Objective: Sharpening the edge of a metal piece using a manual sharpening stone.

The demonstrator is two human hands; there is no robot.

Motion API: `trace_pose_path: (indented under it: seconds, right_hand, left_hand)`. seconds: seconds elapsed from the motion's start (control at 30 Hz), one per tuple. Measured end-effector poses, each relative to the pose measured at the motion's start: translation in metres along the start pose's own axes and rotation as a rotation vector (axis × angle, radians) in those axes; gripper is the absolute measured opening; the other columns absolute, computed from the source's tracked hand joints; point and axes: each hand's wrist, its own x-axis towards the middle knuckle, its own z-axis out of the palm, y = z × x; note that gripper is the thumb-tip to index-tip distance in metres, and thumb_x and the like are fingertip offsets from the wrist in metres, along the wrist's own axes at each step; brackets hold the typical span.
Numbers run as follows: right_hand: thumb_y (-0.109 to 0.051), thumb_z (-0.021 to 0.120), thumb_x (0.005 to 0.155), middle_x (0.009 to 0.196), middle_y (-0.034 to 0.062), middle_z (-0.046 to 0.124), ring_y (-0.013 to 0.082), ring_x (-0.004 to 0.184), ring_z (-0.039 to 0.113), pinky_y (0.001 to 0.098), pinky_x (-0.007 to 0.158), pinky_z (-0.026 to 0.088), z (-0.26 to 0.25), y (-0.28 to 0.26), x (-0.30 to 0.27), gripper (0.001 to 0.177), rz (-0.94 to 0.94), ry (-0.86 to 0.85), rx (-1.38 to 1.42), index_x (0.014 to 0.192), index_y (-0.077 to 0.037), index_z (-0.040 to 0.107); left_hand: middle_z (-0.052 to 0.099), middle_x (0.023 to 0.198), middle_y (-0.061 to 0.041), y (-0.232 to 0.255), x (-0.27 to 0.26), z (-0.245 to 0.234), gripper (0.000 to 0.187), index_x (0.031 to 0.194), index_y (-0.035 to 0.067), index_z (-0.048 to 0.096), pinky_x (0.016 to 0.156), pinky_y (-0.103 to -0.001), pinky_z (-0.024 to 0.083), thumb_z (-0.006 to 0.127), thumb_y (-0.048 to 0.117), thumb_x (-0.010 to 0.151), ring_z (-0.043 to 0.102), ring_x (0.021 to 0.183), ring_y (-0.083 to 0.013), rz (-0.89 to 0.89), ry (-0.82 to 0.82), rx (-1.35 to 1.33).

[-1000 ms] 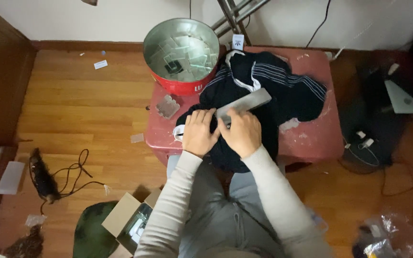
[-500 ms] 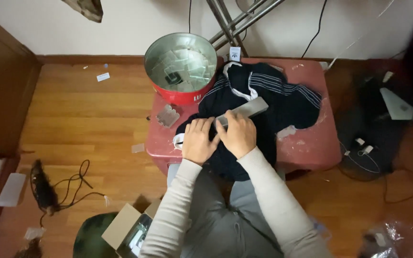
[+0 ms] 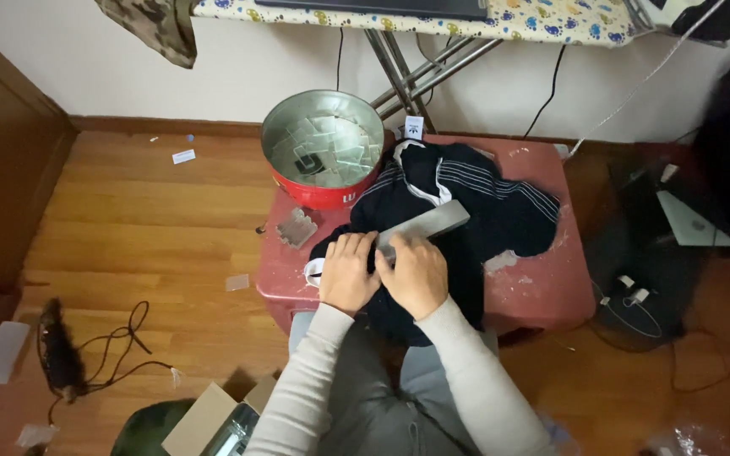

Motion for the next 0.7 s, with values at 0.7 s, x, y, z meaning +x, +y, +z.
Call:
trace_pose_path:
  seconds: [0.7]
  right_hand:
    - [-0.047,0.074,0.098,0.085,0.0218,0.075,0.0440,0.085,0.079,0.0541,0.078,0.062,0.011,0.016,0.008,0.039,-0.030,0.162,-0.037,0.107,-0.009,0.075]
  left_hand:
    - [0.075,0.112,-0.008,0.002,0.000,-0.003,0.053,0.130,0.010,0.077,0.091,-0.040,0.051,0.084,0.042,0.088,0.068,0.117,-0.0283,-0.002,0.025,-0.014]
